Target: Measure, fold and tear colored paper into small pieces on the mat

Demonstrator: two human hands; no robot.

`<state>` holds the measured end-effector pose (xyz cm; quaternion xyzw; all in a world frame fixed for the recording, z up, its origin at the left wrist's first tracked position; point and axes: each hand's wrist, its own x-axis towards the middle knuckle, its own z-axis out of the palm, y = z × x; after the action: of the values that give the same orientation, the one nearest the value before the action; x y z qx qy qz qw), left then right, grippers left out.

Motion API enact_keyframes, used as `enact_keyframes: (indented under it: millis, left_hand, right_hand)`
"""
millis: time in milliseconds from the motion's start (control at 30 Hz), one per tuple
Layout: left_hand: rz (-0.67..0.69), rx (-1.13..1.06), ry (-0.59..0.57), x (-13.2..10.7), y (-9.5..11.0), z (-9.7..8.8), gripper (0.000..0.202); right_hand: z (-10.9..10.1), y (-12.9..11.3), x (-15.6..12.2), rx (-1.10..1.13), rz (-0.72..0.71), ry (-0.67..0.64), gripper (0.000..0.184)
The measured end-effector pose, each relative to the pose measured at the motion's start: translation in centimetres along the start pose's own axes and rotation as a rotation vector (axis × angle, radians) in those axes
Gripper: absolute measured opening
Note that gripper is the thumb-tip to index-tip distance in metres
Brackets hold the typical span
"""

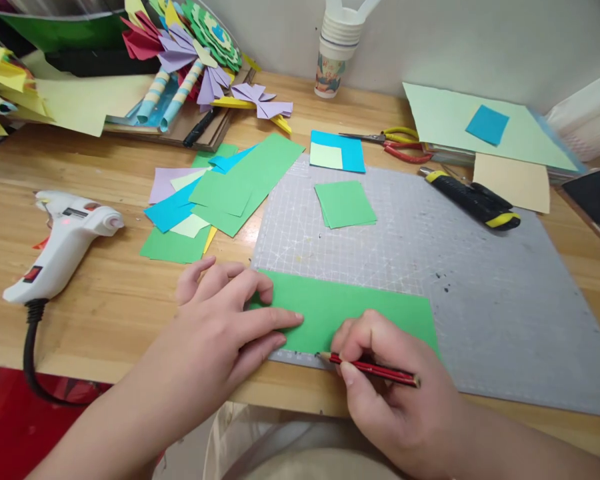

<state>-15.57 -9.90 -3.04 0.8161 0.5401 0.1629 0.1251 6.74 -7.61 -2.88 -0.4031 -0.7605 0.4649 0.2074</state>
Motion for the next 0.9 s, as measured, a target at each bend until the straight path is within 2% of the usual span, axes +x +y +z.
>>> enact_keyframes:
  millis: [467,900]
  left_hand:
    - [0.002,-0.001,0.009,0.06,-0.05,-0.04,0.024]
    - [-0.001,-0.004,0.010,0.09,0.03,-0.09,0.023]
  right_hand:
    - [0.08,0.08,0.05,-0.078,-0.049,-0.024,0.011]
    - [0.06,-0.10,0.37,-0.068,-0.035,-0.039,0.012]
